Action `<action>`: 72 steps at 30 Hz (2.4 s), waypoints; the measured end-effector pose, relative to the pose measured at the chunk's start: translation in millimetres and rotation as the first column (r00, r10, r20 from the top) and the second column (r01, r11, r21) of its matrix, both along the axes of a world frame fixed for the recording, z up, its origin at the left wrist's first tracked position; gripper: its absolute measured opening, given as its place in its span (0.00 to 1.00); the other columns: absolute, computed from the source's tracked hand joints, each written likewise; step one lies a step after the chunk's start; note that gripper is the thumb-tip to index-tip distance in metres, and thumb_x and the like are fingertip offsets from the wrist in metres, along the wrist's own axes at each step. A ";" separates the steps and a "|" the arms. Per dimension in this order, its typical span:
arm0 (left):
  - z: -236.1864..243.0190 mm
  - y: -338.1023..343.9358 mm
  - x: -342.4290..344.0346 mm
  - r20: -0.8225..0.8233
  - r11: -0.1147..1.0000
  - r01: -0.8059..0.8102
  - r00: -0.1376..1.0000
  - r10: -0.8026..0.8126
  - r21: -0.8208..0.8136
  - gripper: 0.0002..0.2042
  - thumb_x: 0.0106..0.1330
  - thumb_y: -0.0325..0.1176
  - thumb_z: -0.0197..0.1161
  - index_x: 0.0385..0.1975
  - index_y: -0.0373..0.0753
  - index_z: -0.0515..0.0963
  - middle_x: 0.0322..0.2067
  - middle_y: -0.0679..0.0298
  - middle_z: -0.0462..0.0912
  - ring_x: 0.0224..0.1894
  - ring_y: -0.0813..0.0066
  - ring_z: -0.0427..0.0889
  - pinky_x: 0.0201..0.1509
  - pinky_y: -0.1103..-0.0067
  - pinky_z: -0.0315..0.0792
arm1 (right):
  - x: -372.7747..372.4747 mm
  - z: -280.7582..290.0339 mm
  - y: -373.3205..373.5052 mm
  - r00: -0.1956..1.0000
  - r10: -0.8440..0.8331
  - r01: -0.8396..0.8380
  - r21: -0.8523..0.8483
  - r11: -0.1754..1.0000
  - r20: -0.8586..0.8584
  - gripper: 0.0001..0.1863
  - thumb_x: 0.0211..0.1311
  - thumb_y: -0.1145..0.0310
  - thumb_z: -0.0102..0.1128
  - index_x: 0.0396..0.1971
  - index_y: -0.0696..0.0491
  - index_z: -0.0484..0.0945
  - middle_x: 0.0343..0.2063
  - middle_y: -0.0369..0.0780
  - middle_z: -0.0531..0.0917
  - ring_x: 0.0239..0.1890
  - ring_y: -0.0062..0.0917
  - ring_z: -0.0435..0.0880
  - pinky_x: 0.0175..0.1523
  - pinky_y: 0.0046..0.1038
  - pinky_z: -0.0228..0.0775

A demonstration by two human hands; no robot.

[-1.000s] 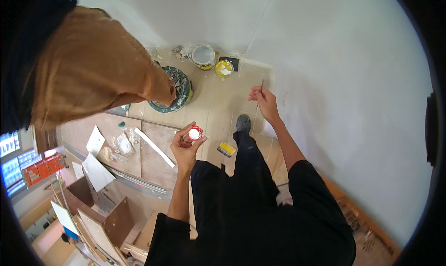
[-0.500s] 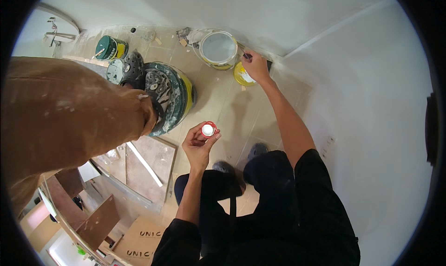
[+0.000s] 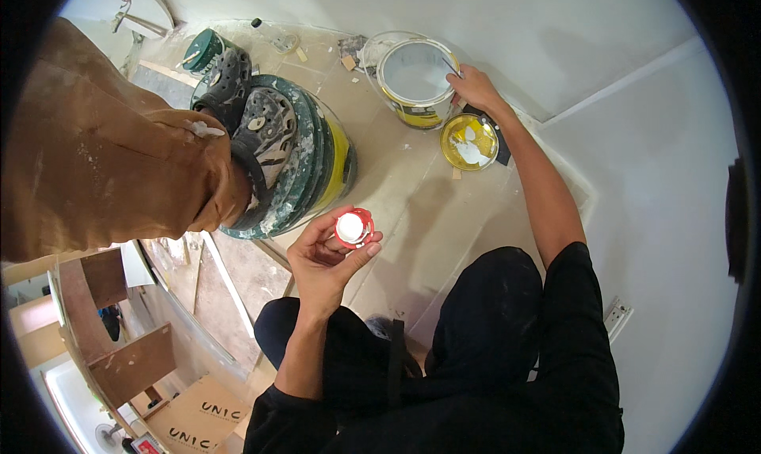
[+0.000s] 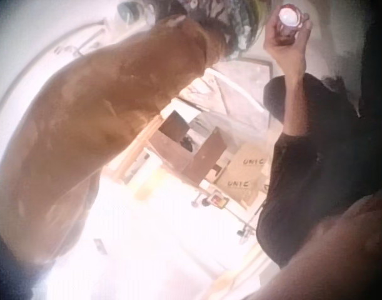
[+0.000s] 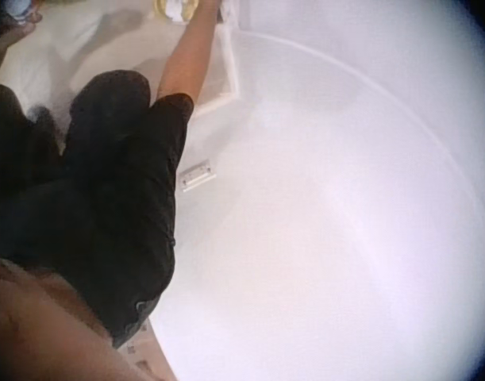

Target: The person prepares paint by first stirring a small container of yellow substance with a brush. They then walk to a larger bucket of white paint, open it, and pour the yellow substance into the white paint. Finally, they stir the mixture in the bucket with the brush.

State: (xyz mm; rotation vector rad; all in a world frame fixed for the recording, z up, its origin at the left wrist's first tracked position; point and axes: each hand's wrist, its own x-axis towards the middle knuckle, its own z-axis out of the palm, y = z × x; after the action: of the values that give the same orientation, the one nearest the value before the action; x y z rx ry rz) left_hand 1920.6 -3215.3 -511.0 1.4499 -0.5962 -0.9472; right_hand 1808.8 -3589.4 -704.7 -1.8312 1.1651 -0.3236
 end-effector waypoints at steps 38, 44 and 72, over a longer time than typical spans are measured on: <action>2.4 -157.9 52.5 0.313 0.925 0.333 0.872 -0.377 0.185 0.20 0.57 0.19 0.72 0.50 0.28 0.76 0.47 0.55 0.84 0.49 0.70 0.84 0.58 0.76 0.78 | -65.0 103.1 108.2 0.888 -0.294 0.274 0.106 0.956 0.353 0.25 0.61 0.55 0.60 0.45 0.63 0.77 0.22 0.45 0.85 0.28 0.34 0.87 0.39 0.34 0.76; -24.5 -212.9 75.4 0.667 0.811 0.402 0.466 -0.581 0.425 0.20 0.52 0.26 0.76 0.45 0.30 0.80 0.37 0.57 0.87 0.41 0.72 0.86 0.50 0.77 0.81 | -52.9 170.3 107.9 0.797 -0.378 0.389 0.079 0.918 0.470 0.23 0.59 0.56 0.62 0.46 0.61 0.77 0.26 0.46 0.85 0.28 0.34 0.85 0.38 0.34 0.75; -87.8 -287.6 75.7 0.573 0.639 0.503 0.304 -0.761 0.582 0.21 0.56 0.21 0.70 0.52 0.33 0.79 0.40 0.55 0.87 0.37 0.71 0.87 0.42 0.77 0.81 | -54.5 100.4 52.3 0.774 -0.197 0.231 0.021 0.973 0.601 0.12 0.65 0.69 0.60 0.36 0.63 0.85 0.28 0.42 0.88 0.31 0.21 0.87 0.41 0.23 0.80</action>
State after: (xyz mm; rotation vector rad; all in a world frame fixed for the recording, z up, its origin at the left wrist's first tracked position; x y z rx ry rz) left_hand 1996.3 -3502.9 -598.7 1.9470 -1.9316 -0.9756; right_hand 1754.3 -3537.2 -604.3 -1.4629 0.9055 -1.0038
